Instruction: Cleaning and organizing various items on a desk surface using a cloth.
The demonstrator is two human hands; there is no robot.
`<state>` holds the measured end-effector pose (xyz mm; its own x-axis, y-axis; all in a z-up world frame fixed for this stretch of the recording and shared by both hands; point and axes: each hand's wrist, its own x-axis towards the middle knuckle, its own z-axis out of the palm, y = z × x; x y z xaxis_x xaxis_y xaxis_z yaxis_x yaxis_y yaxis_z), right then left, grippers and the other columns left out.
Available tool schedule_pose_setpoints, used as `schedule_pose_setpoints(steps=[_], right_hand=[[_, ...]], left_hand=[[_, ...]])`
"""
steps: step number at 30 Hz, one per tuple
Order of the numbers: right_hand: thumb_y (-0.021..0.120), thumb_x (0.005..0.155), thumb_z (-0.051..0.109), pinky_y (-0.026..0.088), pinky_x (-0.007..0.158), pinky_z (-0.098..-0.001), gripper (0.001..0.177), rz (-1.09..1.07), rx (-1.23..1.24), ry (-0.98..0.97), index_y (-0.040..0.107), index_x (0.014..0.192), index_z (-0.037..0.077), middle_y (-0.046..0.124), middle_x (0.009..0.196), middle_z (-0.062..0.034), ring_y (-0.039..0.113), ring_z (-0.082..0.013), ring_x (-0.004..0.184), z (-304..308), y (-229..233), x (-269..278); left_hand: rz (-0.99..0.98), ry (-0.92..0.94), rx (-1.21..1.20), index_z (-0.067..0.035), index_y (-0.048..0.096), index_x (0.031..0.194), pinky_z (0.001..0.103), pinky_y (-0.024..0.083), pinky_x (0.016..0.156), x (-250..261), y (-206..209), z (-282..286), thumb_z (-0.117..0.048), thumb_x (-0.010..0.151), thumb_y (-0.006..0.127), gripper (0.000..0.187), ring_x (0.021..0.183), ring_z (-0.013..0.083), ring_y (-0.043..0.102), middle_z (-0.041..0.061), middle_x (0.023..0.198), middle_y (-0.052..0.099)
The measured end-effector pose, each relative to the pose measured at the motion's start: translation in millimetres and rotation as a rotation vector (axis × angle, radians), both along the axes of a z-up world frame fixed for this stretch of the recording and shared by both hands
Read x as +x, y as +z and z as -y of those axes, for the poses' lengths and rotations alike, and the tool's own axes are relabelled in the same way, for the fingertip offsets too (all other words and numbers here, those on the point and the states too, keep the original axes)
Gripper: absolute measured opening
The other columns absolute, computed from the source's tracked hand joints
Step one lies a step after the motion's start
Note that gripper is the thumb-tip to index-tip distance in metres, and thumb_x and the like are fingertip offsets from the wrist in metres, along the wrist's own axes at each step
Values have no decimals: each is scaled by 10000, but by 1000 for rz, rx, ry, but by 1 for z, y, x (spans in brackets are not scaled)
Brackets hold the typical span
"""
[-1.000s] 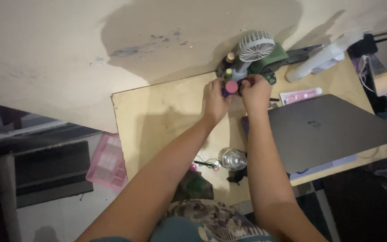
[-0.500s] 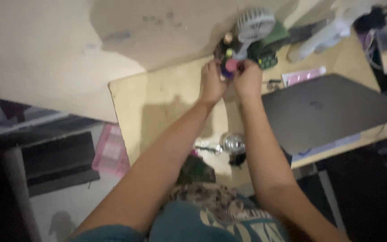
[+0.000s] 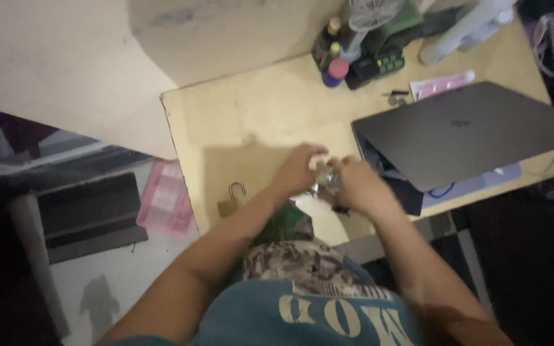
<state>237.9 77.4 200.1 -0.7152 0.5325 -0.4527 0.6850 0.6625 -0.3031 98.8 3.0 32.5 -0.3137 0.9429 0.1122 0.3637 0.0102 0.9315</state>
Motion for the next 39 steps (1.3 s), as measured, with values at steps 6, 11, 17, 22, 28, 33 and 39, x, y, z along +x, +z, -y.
schedule_pose_setpoints(steps=[6, 11, 17, 22, 28, 33, 39], right_hand=[[830, 710, 305, 546, 846, -516, 578, -23, 202, 76, 641, 1238, 167, 626, 1123, -160, 626, -409, 1041, 11, -11, -1], [831, 682, 296, 550, 874, -491, 577, -66, 252, 79, 656, 1215, 162, 638, 1128, -166, 625, -412, 1059, -12, -20, -19], [823, 676, 279, 524, 902, -500, 527, -295, 332, 39, 694, 1166, 134, 655, 1142, -176, 632, -428, 1047, -53, -26, -73], [854, 592, 296, 504, 921, -502, 579, -390, 338, 72, 703, 1122, 120, 664, 1115, -171, 632, -422, 1043, -96, -50, -135], [817, 633, 225, 496, 941, -498, 465, -301, 407, 106, 729, 1081, 141, 663, 1136, -143, 599, -393, 1108, -131, -63, -177], [746, 756, 158, 452, 980, -527, 333, -344, 562, 89, 736, 1089, 140, 603, 1249, -158, 495, -388, 1236, -142, -71, -186], [716, 763, 176, 404, 1039, -538, 428, -536, 642, 15, 713, 1190, 150, 549, 1336, -165, 444, -397, 1321, -134, -73, -186]], left_hand=[[-51, -30, 81, -64, 611, 1286, 438, 472, 1062, 13, -6, 19, 3, 714, 689, 581, 1193, 366, 596, 182, 1218, 651], [-85, 10, 7, -53, 595, 1307, 456, 451, 1054, -1, 39, 15, -50, 709, 741, 615, 1195, 383, 588, 187, 1227, 662], [-121, 210, -32, -32, 562, 1378, 486, 405, 1085, -12, 24, 11, -83, 777, 750, 632, 1251, 435, 527, 231, 1298, 612], [-157, 282, -24, -34, 584, 1287, 489, 420, 1077, -15, 12, 7, -111, 819, 786, 515, 1245, 436, 526, 231, 1278, 601], [31, 278, -48, -56, 547, 1375, 434, 516, 987, -25, 33, 15, -75, 845, 724, 559, 1112, 354, 621, 203, 1267, 580], [117, 309, -64, -49, 464, 1436, 370, 548, 886, -34, 32, 26, -26, 880, 677, 596, 1065, 281, 631, 169, 1292, 545], [29, 307, -37, -57, 432, 1471, 364, 549, 840, -36, 27, 37, -28, 870, 684, 652, 963, 248, 580, 161, 1264, 518]])
